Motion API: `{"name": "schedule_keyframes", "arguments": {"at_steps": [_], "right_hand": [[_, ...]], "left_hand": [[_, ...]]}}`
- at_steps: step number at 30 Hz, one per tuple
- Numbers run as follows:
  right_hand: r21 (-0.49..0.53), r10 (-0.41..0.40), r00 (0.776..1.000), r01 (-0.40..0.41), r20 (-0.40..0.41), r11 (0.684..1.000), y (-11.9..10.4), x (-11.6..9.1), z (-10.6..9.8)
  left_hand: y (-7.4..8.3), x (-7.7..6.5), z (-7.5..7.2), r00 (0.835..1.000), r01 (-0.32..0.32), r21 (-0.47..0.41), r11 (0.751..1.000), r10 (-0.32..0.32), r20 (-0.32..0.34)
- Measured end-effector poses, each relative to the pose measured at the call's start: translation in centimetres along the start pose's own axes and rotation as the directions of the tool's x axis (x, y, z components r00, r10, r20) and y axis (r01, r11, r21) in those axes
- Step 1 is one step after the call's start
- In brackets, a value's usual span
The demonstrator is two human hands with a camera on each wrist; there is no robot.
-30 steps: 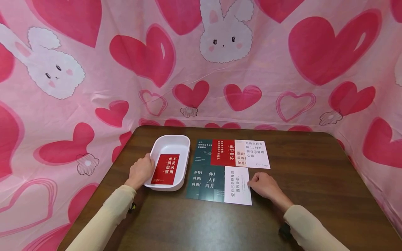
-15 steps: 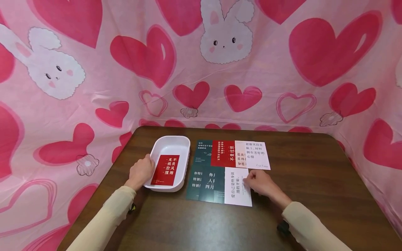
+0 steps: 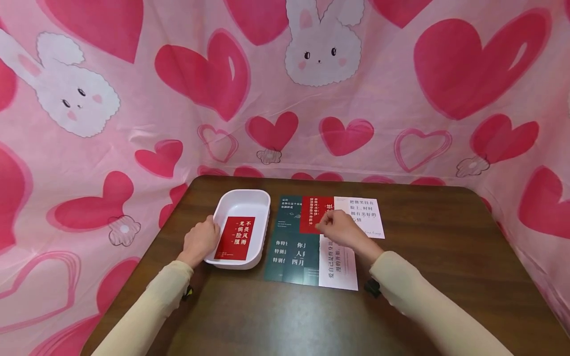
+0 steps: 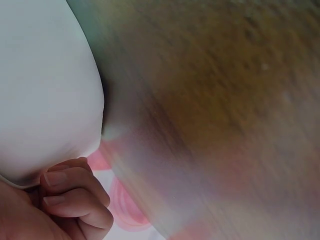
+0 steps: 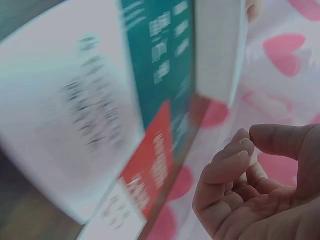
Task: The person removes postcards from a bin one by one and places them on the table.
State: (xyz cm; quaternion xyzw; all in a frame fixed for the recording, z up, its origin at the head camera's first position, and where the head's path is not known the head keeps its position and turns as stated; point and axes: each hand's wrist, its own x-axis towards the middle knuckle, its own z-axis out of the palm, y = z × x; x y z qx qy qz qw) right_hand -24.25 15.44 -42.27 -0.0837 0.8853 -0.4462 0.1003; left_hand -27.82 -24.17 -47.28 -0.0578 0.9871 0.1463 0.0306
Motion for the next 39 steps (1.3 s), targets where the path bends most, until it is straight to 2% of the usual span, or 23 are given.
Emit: {"name": "schedule_keyframes", "arguments": {"at_steps": [7,12,16,20,24,27,30,34,36,39], "right_hand": [[-0.045,-0.131,0.991,0.132,0.018,0.990,-4.4,2.8,2.1],[-0.052,-0.138,0.987,0.142,0.077,0.988,-7.5,4.5,3.8],[-0.074,-0.095,0.989,0.104,0.110,0.992,-9.6,6.1,5.5],[-0.073,0.003,0.988,0.009,0.155,0.997,-11.3,7.6,7.3],[0.041,0.117,0.960,-0.132,0.256,0.990,-12.2,8.7,9.0],[0.186,0.191,0.917,-0.268,0.350,0.945,-12.2,9.4,10.1],[0.330,0.241,0.867,-0.403,0.437,0.854,-12.1,9.9,11.3],[0.426,0.287,0.812,-0.526,0.508,0.736,-12.0,10.2,12.9],[0.449,0.312,0.802,-0.557,0.509,0.699,-12.1,10.2,13.4],[0.492,0.337,0.809,-0.568,0.482,0.660,-12.1,10.4,13.9]], "left_hand": [[0.0,0.1,-0.2,1.000,-0.008,0.005,1.000,0.008,-0.009],[0.0,0.2,0.1,1.000,-0.012,0.011,1.000,0.012,-0.011],[-0.1,0.3,0.3,1.000,-0.010,0.007,1.000,0.010,-0.013],[-0.2,0.3,0.5,1.000,-0.010,0.000,1.000,0.010,-0.008],[-0.1,0.3,0.6,1.000,-0.009,-0.013,1.000,0.009,0.003],[-0.1,0.3,0.6,1.000,-0.006,-0.014,1.000,0.006,0.001],[-0.1,0.4,0.5,1.000,-0.010,0.002,1.000,0.010,-0.013],[0.0,0.4,0.5,0.999,-0.024,0.022,0.999,0.024,-0.023],[0.0,0.4,0.4,0.999,-0.027,0.022,0.999,0.028,-0.022],[0.0,0.4,0.3,0.999,-0.021,0.024,1.000,0.021,-0.024]]}}
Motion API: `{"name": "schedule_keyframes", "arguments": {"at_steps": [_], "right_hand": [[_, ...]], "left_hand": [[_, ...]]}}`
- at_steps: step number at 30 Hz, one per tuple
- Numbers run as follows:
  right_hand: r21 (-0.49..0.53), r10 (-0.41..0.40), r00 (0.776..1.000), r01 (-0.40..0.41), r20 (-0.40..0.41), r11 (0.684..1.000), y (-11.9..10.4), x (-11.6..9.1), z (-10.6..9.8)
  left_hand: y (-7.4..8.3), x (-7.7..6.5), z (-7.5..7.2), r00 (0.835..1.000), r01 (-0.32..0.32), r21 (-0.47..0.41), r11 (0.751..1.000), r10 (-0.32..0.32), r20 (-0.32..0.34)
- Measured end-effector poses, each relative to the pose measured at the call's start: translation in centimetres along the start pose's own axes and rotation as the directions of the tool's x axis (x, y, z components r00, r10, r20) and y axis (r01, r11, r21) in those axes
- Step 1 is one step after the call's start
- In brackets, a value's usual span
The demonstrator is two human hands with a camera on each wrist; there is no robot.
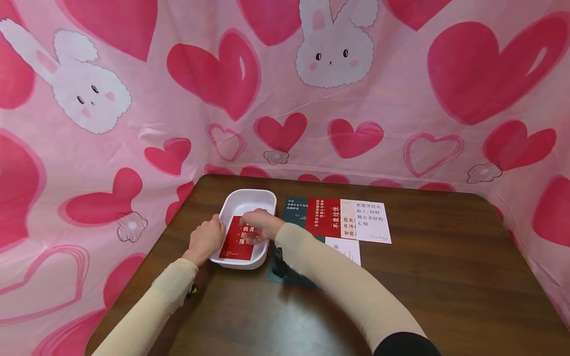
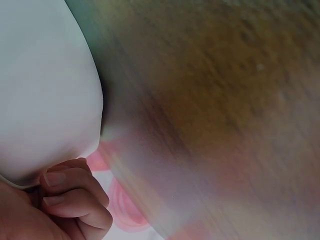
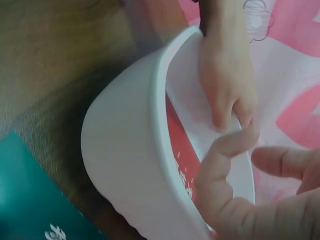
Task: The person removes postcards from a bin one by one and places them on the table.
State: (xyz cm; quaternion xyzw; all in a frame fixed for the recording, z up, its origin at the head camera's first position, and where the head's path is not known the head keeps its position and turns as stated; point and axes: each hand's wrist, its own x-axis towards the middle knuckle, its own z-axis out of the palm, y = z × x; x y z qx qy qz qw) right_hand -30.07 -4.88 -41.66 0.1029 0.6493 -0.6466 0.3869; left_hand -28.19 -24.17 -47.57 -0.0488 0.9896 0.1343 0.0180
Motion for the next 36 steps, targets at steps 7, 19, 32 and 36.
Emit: {"name": "schedule_keyframes", "arguments": {"at_steps": [7,19,32,36], "right_hand": [[0.175,0.015,0.999,-0.008,-0.039,0.984,0.3,0.8,0.2],[0.200,-0.086,0.992,0.103,-0.094,0.974,0.7,1.1,0.6],[-0.422,-0.298,0.949,0.229,-0.105,0.877,1.5,0.4,1.3],[-0.496,-0.326,0.938,0.230,-0.116,0.838,1.2,0.4,1.3]], "left_hand": [[0.1,-0.1,-0.3,1.000,0.021,-0.005,1.000,-0.021,0.012],[0.3,0.0,0.0,1.000,0.005,-0.021,1.000,-0.006,-0.009],[0.2,-0.1,0.0,1.000,0.016,-0.023,1.000,-0.016,0.002],[0.0,0.0,0.0,1.000,0.022,-0.033,0.999,-0.022,0.013]]}}
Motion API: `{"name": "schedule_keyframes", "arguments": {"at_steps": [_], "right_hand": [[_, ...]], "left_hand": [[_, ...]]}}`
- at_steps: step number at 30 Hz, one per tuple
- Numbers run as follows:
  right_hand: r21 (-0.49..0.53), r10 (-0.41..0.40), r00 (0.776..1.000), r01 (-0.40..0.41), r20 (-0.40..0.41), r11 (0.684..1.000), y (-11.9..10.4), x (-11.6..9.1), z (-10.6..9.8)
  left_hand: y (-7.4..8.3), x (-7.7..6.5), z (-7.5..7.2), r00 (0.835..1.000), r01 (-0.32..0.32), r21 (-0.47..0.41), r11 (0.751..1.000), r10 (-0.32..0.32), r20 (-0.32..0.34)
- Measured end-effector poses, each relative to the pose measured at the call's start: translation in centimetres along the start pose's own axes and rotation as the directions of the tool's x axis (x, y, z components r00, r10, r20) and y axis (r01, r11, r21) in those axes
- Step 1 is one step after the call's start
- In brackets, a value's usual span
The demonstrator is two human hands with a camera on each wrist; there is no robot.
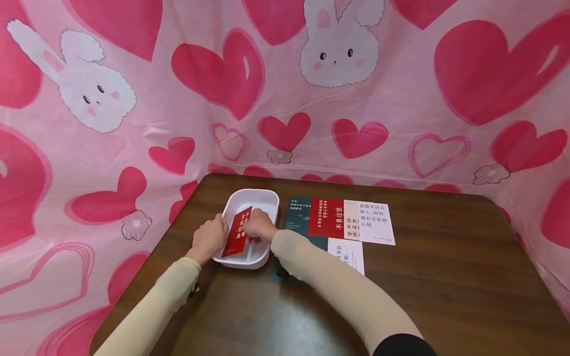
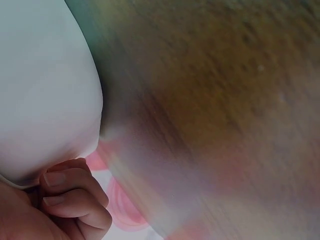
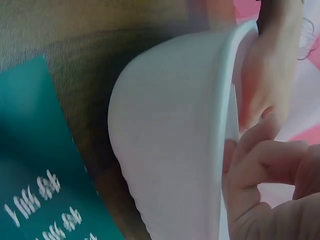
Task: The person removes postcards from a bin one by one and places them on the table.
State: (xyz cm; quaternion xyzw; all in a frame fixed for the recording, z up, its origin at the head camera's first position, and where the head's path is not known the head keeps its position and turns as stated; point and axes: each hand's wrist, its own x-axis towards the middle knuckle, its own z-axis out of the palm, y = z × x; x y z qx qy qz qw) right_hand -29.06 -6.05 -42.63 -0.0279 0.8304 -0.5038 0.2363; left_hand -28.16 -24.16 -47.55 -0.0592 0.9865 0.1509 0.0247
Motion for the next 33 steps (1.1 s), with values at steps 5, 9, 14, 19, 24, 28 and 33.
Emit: {"name": "schedule_keyframes", "arguments": {"at_steps": [5,9,14,19,24,28,33], "right_hand": [[-0.073,-0.026,1.000,0.025,-0.013,0.997,0.0,-0.1,-0.6],[-0.109,-0.058,0.998,0.056,-0.015,0.992,0.0,-0.3,-1.2],[-0.128,-0.101,0.994,0.096,-0.030,0.987,0.2,-0.7,-2.2],[-0.121,-0.116,0.991,0.107,-0.063,0.987,0.4,-0.9,-3.1],[-0.099,-0.115,0.988,0.105,-0.100,0.990,0.2,-1.1,-3.6],[-0.077,-0.115,0.987,0.107,-0.115,0.991,0.2,-1.5,-3.9],[-0.070,-0.116,0.985,0.108,-0.130,0.992,0.3,-1.9,-4.2]], "left_hand": [[0.2,-0.1,0.1,1.000,0.000,0.004,1.000,0.000,0.000],[0.3,-0.1,0.2,1.000,-0.006,0.022,1.000,0.006,-0.016],[0.3,-0.2,0.3,0.999,-0.022,0.063,0.998,0.025,-0.045],[0.5,-0.2,0.3,0.999,-0.029,0.062,0.998,0.031,-0.036],[0.6,-0.2,0.0,0.999,-0.031,0.075,0.997,0.034,-0.037],[0.5,-0.2,-0.2,0.999,-0.024,0.075,0.997,0.027,-0.036],[0.3,-0.1,-0.3,1.000,-0.015,0.065,0.998,0.017,-0.021]]}}
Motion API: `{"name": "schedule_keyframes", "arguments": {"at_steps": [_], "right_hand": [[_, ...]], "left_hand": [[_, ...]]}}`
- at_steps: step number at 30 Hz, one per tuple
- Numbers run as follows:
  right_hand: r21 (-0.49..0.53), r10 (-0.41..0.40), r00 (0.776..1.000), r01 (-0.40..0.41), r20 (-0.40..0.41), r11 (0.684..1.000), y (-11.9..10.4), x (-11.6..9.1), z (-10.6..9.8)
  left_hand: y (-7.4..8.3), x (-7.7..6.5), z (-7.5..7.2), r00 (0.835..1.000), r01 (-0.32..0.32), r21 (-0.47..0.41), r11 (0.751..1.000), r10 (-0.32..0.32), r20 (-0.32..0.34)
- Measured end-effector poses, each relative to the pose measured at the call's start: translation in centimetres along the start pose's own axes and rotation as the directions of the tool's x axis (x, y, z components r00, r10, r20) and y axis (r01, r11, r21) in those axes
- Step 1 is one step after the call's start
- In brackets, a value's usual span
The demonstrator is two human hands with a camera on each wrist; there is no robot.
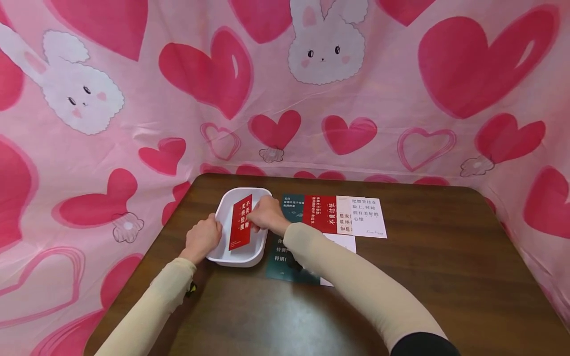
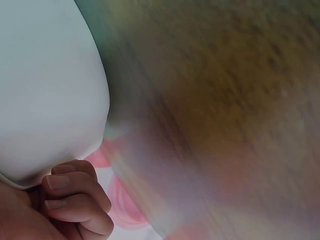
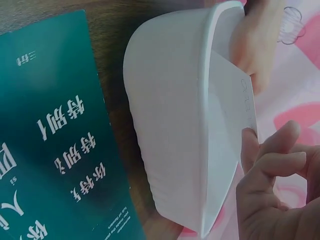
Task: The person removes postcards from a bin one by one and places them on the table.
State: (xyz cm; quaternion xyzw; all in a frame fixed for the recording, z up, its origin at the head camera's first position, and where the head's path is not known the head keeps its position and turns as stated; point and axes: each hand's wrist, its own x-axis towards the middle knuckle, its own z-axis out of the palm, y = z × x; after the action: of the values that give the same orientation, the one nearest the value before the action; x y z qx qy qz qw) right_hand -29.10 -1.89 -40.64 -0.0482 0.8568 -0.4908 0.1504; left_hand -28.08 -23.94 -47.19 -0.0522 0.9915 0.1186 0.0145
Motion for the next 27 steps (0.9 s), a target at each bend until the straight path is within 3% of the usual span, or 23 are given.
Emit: {"name": "schedule_keyframes", "arguments": {"at_steps": [14,27], "right_hand": [[-0.011,-0.040,0.998,0.040,-0.041,0.999,1.4,-0.7,-1.9],[0.005,0.007,0.996,-0.006,-0.085,1.000,2.2,-1.0,-3.3]], "left_hand": [[0.1,0.1,0.0,1.000,0.004,0.041,0.999,-0.004,-0.004],[0.0,0.1,-0.3,1.000,0.007,0.063,0.998,-0.008,0.013]]}}
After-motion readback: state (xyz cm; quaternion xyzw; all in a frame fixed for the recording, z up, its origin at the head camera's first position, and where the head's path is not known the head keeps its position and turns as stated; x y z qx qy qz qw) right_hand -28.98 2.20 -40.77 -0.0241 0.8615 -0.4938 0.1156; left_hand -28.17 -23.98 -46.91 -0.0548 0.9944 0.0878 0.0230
